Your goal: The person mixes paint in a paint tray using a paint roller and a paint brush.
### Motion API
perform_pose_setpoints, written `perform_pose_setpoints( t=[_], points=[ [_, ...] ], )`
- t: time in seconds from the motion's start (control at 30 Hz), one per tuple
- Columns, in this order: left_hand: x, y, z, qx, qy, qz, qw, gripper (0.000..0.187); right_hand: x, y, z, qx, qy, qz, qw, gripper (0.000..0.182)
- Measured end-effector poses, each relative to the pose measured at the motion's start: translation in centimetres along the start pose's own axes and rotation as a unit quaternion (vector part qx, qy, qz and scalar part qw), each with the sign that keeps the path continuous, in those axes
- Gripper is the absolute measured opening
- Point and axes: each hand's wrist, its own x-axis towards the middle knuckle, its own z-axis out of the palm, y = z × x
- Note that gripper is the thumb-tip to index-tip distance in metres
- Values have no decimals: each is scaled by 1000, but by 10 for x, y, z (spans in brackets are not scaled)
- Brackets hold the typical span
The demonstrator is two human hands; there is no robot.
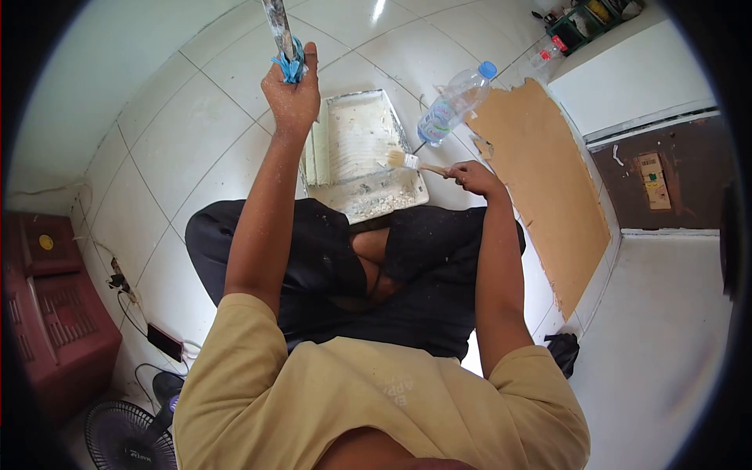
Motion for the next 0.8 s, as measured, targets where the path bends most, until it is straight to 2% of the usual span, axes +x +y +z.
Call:
perform_pose_setpoints(
  t=[0.13,0.23,0.3,0.43,0.5,0.53,0.57,0.63,0.67,0.73,0.77,0.8],
  points=[
    [-4,14,-2,-52,-32,-14,998,43,20,11,3,69,-46,44,996,38],
    [-4,31,-3,-98,-51,4,994,35,23,8,7,44,1,7,999,37],
    [-5,49,-5,-111,-50,6,993,34,17,3,7,79,44,-48,995,35],
    [-5,52,-2,-122,-27,2,992,31,1,-14,0,158,70,-73,982,34],
    [-8,17,3,-76,-38,-1,996,31,-8,-18,0,123,176,-98,972,32],
    [-9,-13,7,-22,-43,48,998,33,-7,-15,0,68,204,-91,972,32],
    [-6,-12,4,-19,-41,51,998,33,-6,-18,2,69,202,-94,972,32],
    [-1,3,9,35,-75,4,997,34,-12,-17,2,-41,237,-96,966,31],
    [-6,11,12,-1,-64,10,998,37,-17,-13,3,-43,236,-90,967,31],
    [-7,11,15,3,-72,21,997,37,-17,-17,-7,202,176,-139,954,31],
    [-8,10,10,17,-80,30,996,38,-19,-19,-7,202,174,-141,953,31],
    [-10,20,8,30,-75,23,996,37,-24,-21,-7,297,153,-147,931,31]
  ],
)
